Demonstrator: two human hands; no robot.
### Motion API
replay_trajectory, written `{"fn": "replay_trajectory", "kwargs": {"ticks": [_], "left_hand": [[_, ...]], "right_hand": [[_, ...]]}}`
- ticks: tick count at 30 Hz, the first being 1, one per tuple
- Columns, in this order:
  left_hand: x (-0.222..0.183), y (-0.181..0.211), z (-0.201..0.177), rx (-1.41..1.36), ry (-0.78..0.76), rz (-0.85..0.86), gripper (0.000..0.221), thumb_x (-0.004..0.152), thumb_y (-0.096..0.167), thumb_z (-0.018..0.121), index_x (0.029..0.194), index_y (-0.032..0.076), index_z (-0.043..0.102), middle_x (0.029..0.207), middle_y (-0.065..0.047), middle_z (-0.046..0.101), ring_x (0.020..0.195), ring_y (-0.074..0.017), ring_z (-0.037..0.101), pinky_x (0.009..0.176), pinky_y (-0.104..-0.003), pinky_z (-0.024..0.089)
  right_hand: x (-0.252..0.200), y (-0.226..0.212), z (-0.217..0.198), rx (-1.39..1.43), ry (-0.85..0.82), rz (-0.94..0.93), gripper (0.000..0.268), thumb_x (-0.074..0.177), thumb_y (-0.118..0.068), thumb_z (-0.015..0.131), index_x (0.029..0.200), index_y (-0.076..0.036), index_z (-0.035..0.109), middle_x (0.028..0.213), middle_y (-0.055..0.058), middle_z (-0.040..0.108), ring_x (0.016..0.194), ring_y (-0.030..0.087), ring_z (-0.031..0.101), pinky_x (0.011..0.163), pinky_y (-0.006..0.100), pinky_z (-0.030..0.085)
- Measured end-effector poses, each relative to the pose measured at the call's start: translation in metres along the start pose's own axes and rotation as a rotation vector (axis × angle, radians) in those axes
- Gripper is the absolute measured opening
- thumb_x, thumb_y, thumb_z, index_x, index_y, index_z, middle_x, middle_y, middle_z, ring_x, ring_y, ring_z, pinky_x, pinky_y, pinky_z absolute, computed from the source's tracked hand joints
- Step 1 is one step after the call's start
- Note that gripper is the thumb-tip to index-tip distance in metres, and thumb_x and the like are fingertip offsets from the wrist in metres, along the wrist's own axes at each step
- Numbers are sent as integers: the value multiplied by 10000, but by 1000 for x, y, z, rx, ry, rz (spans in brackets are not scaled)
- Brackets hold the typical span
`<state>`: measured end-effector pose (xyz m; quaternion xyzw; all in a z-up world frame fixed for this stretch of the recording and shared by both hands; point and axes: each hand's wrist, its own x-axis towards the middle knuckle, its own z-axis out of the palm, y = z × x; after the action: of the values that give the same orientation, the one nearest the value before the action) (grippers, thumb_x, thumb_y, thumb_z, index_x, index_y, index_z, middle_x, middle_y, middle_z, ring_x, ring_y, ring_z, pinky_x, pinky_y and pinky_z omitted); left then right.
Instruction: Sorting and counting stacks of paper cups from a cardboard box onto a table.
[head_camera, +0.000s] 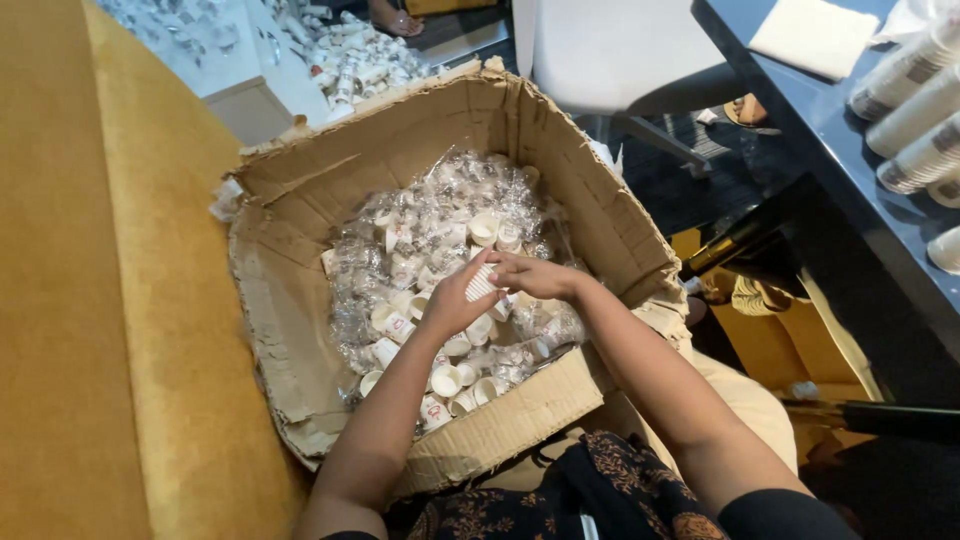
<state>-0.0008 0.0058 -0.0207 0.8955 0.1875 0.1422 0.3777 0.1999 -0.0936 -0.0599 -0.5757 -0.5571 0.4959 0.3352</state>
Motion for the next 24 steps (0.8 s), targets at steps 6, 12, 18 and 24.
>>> {"fn": "replay_trajectory", "kwargs": {"ticks": [6,12,18,24], "left_hand": [[3,-2,2,-18,26,-128,863,843,431,783,1586,262,380,1135,-224,736,1024,-362,734,858,-432,572],[5,6,-7,-46,4,-221,931,836,469,752,1610,291,266,1144,-191,736,984,-322,756,844,-418,583],[2,1,-11,21,-4,-43,719,815,381,784,1464,244,507,1185,-191,736,1028,-366,720,866,-457,558],[1,4,-20,-79,252,-168,502,902,450,733,1273,158,564,1022,-155,764,925,-300,773,780,-404,591]], "right_hand": [[-3,-17,-1,-60,305,-143,359,1046,-314,508,1166,-33,696,1436,124,542,1299,264,537,1107,382,430],[-8,-23,2,-238,336,-190,500,1078,-383,439,1048,6,750,1528,156,455,1393,307,443,1149,424,340],[12,2,6,-55,181,-13,524,1097,-493,366,1316,-101,636,1431,164,532,1339,325,559,1166,401,430],[25,35,36,-784,-50,411,683,836,-334,704,1462,-145,506,1481,181,457,1318,393,460,1030,545,390]]}}
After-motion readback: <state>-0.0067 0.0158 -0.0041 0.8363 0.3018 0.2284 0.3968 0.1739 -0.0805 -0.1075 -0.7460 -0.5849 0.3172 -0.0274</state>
